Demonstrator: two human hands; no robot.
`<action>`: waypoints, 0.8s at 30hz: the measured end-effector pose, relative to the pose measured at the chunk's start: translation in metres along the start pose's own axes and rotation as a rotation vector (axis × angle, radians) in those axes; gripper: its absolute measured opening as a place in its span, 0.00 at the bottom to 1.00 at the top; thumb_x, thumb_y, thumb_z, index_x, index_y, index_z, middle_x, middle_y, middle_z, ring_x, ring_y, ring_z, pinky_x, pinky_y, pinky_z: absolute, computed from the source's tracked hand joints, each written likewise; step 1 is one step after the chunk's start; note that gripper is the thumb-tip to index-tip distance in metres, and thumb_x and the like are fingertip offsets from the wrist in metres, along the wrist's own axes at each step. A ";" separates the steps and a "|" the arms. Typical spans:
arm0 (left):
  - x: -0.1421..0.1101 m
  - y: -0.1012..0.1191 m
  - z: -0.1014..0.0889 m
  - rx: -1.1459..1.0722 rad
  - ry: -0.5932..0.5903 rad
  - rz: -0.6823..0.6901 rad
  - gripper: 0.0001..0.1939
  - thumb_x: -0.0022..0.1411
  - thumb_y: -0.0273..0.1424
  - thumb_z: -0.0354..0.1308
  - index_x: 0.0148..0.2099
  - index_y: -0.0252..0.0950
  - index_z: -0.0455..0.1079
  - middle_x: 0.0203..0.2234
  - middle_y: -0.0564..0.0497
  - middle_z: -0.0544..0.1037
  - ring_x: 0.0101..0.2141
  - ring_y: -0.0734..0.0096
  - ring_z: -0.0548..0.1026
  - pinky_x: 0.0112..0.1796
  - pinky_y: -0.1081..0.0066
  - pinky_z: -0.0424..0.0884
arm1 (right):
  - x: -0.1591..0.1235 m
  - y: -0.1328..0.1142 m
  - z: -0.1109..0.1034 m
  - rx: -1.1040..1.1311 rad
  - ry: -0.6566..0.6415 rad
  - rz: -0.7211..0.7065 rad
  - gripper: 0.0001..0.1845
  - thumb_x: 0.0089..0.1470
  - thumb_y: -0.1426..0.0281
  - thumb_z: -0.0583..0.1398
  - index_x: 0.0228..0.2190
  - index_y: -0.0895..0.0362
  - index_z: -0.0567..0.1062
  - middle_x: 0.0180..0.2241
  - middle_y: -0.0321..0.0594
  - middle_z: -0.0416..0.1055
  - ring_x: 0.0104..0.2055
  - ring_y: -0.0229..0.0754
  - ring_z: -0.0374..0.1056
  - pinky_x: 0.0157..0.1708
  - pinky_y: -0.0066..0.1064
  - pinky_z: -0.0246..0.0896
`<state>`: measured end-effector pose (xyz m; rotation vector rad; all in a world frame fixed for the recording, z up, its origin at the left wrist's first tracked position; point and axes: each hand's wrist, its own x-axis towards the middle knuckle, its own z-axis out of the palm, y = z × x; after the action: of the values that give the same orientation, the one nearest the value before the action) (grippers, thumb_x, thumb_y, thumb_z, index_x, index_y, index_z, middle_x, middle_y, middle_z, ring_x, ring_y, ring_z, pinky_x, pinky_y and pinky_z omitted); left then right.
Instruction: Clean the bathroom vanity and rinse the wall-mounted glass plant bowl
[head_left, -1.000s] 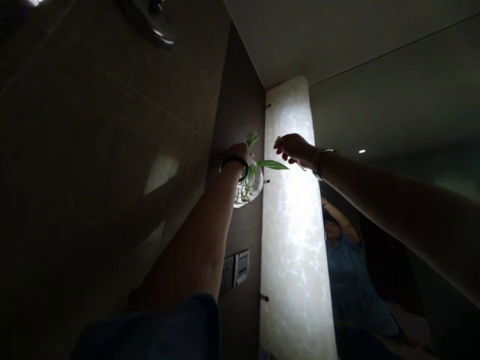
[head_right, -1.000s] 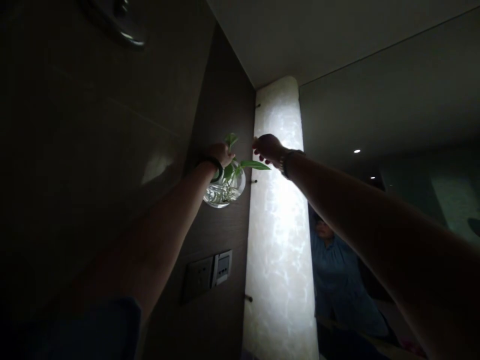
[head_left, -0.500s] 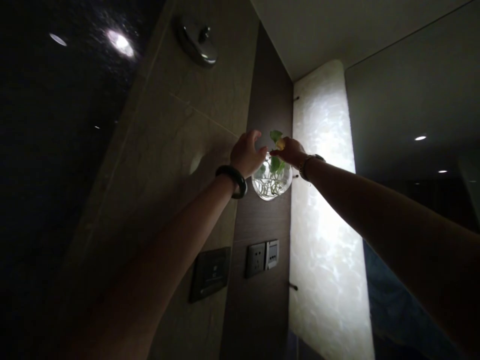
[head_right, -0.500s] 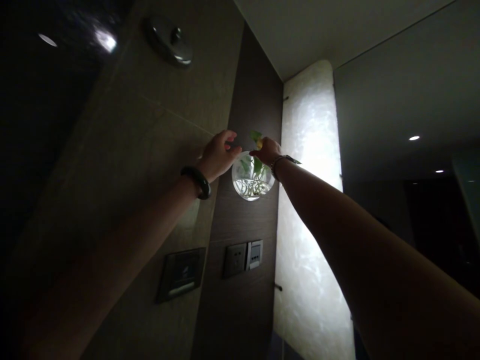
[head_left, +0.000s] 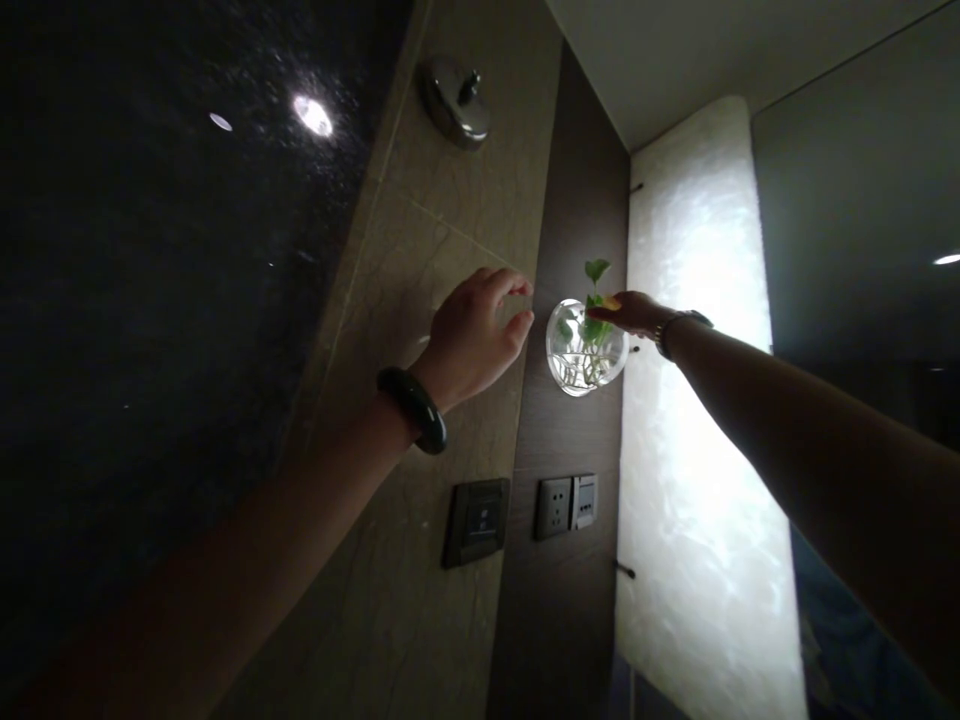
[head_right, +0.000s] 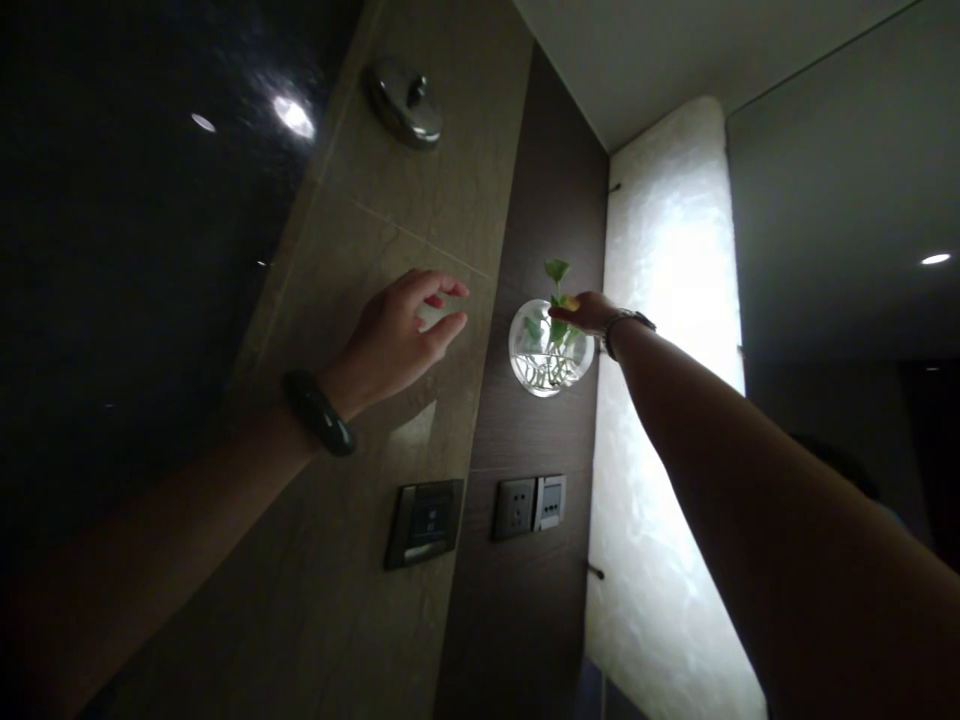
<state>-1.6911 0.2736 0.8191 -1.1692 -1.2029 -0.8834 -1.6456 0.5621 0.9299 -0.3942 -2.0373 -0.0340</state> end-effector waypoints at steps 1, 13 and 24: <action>-0.002 -0.002 -0.001 0.004 0.000 -0.007 0.10 0.60 0.24 0.59 0.45 0.36 0.71 0.45 0.49 0.76 0.41 0.69 0.72 0.47 0.64 0.69 | 0.000 0.000 0.001 -0.001 -0.007 0.009 0.27 0.54 0.48 0.61 0.39 0.61 0.77 0.27 0.47 0.73 0.32 0.47 0.70 0.30 0.36 0.65; -0.010 -0.006 0.003 0.017 -0.039 -0.001 0.07 0.60 0.23 0.58 0.42 0.34 0.73 0.42 0.46 0.77 0.44 0.64 0.73 0.50 0.61 0.68 | -0.001 -0.007 -0.008 0.230 -0.155 0.062 0.18 0.48 0.58 0.69 0.33 0.59 0.75 0.23 0.35 0.66 0.21 0.32 0.55 0.22 0.30 0.52; -0.041 -0.030 0.019 0.222 -0.122 0.097 0.06 0.61 0.25 0.57 0.41 0.34 0.73 0.41 0.48 0.78 0.44 0.61 0.73 0.50 0.60 0.66 | 0.014 -0.014 -0.010 0.225 -0.142 0.087 0.14 0.54 0.62 0.65 0.27 0.60 0.72 0.23 0.38 0.66 0.25 0.34 0.57 0.24 0.30 0.56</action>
<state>-1.7317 0.2823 0.7846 -1.1033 -1.2961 -0.5963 -1.6473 0.5512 0.9488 -0.3506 -2.1334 0.2815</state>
